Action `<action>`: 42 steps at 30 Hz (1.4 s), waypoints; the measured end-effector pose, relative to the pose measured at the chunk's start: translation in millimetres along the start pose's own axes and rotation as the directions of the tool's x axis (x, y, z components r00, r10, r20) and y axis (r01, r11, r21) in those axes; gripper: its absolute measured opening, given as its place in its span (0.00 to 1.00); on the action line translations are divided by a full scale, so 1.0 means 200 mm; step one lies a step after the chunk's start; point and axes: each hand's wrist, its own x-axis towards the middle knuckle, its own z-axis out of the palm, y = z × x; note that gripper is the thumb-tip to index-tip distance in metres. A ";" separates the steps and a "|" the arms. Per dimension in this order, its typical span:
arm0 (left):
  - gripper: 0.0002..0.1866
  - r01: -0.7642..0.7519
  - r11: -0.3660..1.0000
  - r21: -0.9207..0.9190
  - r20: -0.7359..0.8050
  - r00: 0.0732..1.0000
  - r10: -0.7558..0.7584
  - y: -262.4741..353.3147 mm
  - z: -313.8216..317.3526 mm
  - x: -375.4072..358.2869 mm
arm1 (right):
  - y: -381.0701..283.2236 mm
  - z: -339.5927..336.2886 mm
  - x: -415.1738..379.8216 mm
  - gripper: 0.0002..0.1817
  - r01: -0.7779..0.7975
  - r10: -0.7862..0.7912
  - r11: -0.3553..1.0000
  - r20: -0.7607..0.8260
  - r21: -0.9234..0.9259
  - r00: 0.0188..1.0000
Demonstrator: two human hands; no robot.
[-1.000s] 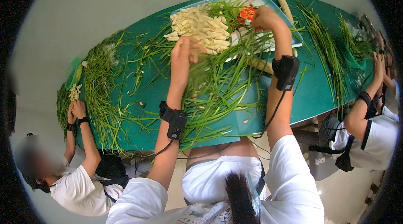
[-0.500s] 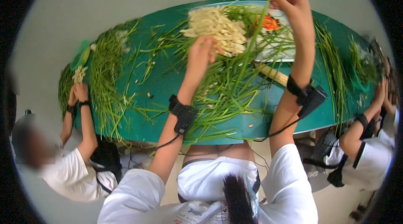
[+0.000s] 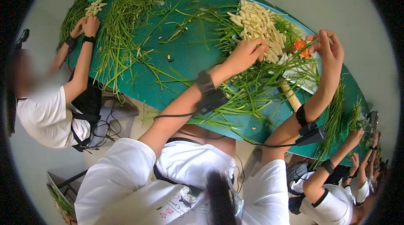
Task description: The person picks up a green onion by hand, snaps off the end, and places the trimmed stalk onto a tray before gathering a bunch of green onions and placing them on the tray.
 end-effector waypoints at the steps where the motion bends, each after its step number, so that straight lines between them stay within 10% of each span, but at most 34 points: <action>1: 0.10 -0.002 1.000 0.010 -0.004 1.000 0.002 -0.01 0.00 0.00 | 0.01 0.01 -0.01 0.11 0.007 -0.007 0.999 -0.012 0.033 1.000; 24: 0.10 -0.107 0.952 0.285 0.082 0.993 0.087 -0.05 0.01 -0.04 | 0.05 -0.06 -1.19 0.11 0.012 0.061 0.991 -0.535 0.132 0.843; 42: 0.07 -0.054 0.974 0.221 0.065 0.997 0.040 -0.04 -0.02 -0.04 | -0.02 -0.32 -1.19 0.10 -0.165 0.166 0.985 -0.574 0.054 0.802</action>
